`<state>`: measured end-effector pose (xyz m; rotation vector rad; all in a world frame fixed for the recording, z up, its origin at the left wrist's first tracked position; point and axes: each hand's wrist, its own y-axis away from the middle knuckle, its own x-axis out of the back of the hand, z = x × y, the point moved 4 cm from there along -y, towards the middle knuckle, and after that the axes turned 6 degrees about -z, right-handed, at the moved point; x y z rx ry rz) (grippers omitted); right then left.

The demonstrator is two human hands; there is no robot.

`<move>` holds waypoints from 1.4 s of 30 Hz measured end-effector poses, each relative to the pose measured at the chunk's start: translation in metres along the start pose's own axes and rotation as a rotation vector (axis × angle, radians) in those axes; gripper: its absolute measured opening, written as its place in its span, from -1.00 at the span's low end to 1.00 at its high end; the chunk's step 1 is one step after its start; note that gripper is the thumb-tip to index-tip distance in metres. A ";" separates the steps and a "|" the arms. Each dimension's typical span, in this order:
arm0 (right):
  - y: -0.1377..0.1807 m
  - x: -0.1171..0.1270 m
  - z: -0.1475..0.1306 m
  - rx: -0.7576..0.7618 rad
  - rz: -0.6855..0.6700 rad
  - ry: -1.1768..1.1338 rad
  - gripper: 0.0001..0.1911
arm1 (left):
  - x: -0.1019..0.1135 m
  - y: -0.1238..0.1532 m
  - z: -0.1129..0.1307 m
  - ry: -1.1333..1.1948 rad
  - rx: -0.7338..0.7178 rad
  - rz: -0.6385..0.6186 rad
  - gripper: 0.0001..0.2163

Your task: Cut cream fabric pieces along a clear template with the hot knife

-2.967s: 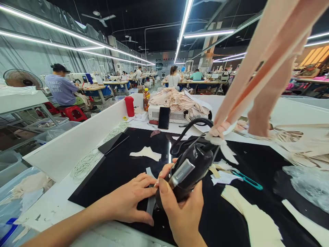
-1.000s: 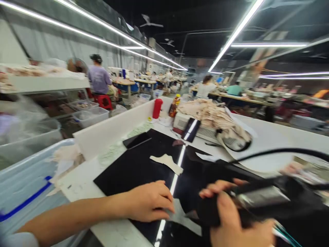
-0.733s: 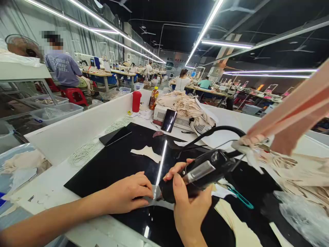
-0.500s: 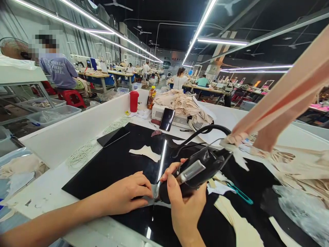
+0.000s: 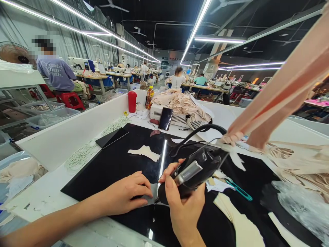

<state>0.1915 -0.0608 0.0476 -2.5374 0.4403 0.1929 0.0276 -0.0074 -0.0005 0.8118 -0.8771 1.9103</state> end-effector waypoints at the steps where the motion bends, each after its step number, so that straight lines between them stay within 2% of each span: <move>1: 0.000 0.000 0.000 0.002 -0.003 0.006 -0.69 | 0.000 0.000 0.000 -0.003 0.000 -0.001 -0.83; 8: -0.006 0.003 -0.003 0.040 0.013 0.035 -0.70 | 0.006 0.000 0.003 0.025 0.021 -0.033 -0.81; 13: -0.011 0.011 -0.002 0.004 0.105 0.040 -0.66 | 0.011 -0.001 0.007 0.113 0.053 -0.161 -0.69; 19: -0.001 0.000 -0.007 0.031 0.026 -0.044 -0.66 | 0.010 0.001 0.005 0.128 0.076 -0.293 -0.60; 24: 0.003 -0.008 -0.007 0.020 -0.006 -0.073 -0.67 | 0.010 0.002 0.004 0.131 0.087 -0.291 -0.59; 32: 0.006 -0.008 -0.006 0.025 -0.042 -0.055 -0.71 | 0.011 0.001 0.003 0.111 0.077 -0.303 -0.66; 37: 0.013 -0.012 -0.005 0.020 -0.065 -0.121 -0.69 | 0.010 0.002 0.002 0.108 0.068 -0.303 -0.62; 42: 0.020 -0.014 -0.003 0.019 -0.090 -0.074 -0.68 | 0.008 0.002 0.000 0.116 0.036 -0.275 -0.66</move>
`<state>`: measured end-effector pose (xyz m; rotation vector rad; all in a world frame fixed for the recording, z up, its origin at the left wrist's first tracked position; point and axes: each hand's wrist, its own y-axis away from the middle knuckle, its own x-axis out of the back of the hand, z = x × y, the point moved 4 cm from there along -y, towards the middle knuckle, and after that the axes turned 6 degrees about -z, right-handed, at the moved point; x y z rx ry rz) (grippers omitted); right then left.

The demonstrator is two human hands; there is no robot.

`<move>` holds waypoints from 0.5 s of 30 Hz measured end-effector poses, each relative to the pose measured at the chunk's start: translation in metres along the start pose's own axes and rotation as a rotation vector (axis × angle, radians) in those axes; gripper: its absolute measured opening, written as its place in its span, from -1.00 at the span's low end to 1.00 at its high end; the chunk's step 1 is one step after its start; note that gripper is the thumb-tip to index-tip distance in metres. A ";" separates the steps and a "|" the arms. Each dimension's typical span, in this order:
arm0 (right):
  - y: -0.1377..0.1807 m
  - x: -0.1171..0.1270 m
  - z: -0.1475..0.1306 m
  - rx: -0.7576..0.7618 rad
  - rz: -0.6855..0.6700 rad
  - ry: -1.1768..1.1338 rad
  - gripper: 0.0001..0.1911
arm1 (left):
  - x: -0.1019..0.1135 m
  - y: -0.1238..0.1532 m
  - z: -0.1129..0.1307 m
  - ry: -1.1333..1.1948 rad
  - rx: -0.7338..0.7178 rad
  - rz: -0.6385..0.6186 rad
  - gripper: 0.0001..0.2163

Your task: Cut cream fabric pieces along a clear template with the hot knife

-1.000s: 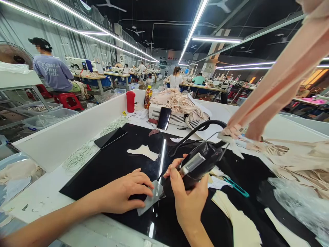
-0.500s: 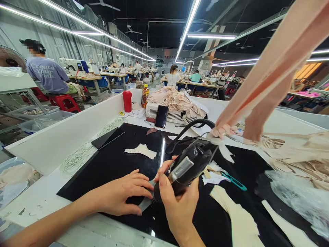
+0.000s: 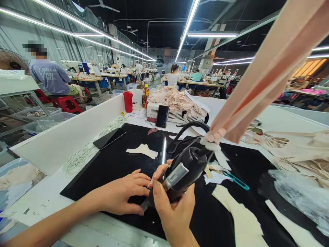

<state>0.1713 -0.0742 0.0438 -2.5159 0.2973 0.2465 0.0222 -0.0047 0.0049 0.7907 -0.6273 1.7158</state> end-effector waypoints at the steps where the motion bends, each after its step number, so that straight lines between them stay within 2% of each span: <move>1: 0.001 0.000 0.000 0.003 0.002 0.017 -0.70 | 0.000 0.000 0.000 0.003 -0.005 0.003 -0.66; 8: -0.007 0.003 -0.004 -0.015 0.030 0.010 -0.70 | 0.002 0.002 0.004 0.001 -0.005 -0.006 -0.66; 12: -0.017 0.021 -0.013 0.018 0.177 0.061 -0.68 | 0.003 0.002 0.005 -0.008 0.002 0.050 -0.72; 15: -0.023 0.033 -0.017 0.027 0.260 0.100 -0.66 | 0.000 -0.002 0.005 -0.027 0.012 0.087 -0.61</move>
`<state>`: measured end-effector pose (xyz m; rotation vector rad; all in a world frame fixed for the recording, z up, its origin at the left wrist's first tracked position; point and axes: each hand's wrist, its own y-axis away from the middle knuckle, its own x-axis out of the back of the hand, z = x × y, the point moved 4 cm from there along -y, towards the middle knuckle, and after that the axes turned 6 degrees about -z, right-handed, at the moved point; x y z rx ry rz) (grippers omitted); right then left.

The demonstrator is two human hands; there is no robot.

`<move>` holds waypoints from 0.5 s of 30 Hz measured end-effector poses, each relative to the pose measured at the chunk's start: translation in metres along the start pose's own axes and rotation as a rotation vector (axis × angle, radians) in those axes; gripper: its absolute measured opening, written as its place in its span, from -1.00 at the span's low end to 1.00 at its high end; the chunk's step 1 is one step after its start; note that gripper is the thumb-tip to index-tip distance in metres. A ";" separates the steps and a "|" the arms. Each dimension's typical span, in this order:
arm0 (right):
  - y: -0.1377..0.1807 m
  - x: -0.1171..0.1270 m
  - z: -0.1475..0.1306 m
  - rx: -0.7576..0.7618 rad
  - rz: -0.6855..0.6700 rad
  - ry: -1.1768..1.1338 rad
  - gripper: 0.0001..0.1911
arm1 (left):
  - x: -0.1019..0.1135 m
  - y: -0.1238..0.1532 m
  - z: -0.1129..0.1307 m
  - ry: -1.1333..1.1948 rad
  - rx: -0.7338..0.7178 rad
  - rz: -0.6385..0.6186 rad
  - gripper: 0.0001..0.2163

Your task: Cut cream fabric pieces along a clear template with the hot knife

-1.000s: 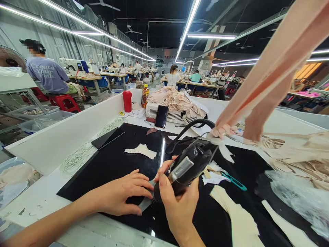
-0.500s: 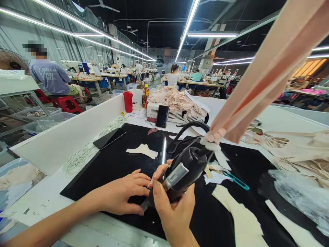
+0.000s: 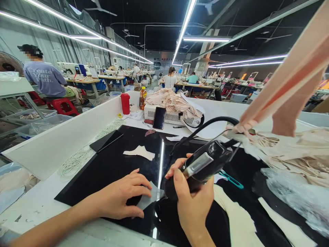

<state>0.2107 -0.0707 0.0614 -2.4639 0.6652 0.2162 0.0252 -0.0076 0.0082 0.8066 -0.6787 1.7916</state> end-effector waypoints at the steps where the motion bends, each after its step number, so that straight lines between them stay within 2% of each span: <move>1: -0.002 0.002 0.000 0.004 0.010 0.008 -0.65 | -0.002 -0.002 0.001 -0.008 -0.002 -0.007 -0.56; 7: -0.005 0.009 0.009 0.019 0.029 0.017 -0.64 | -0.013 -0.011 0.003 -0.081 -0.020 -0.104 -0.48; 15: -0.001 0.001 0.008 0.021 0.010 0.009 -0.64 | -0.013 -0.010 0.000 -0.079 -0.022 -0.090 -0.43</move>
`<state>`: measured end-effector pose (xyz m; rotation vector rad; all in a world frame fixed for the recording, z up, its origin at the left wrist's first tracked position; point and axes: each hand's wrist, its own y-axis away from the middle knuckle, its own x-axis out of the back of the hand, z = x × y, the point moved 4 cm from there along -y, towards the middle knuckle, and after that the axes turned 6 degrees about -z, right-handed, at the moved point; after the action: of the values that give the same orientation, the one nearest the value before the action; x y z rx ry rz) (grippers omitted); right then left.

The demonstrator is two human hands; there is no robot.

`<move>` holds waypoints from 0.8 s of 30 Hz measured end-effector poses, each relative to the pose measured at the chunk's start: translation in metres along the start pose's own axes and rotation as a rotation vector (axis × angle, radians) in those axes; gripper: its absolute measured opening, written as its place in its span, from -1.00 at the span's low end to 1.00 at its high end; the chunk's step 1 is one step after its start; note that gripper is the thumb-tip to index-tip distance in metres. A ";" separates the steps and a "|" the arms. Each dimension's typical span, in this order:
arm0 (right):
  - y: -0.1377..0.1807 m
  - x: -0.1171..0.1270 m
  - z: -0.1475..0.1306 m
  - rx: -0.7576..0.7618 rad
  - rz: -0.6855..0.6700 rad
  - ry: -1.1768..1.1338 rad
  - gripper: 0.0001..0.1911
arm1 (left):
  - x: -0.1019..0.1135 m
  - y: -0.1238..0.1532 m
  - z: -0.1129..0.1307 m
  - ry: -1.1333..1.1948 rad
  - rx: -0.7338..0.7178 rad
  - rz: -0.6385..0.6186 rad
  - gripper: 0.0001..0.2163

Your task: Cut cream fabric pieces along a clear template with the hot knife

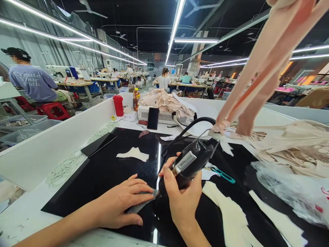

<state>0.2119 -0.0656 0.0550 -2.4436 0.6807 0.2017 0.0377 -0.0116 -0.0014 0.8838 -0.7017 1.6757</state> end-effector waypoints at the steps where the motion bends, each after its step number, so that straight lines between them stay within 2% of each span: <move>1: 0.000 -0.001 0.000 -0.001 -0.003 -0.003 -0.63 | 0.000 0.000 0.000 -0.002 0.000 0.002 -0.43; 8: -0.001 0.000 0.005 -0.006 -0.027 0.007 -0.69 | 0.001 0.000 0.001 -0.006 0.008 0.003 -0.43; 17: -0.011 0.019 0.001 0.071 0.051 0.022 -0.66 | 0.001 -0.001 0.001 -0.003 0.028 -0.003 -0.43; 24: -0.011 0.017 0.004 0.047 0.054 0.028 -0.65 | 0.002 -0.001 0.002 -0.022 0.024 -0.007 -0.42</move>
<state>0.2322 -0.0634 0.0522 -2.3890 0.7559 0.1712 0.0389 -0.0120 0.0019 0.9221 -0.6939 1.6732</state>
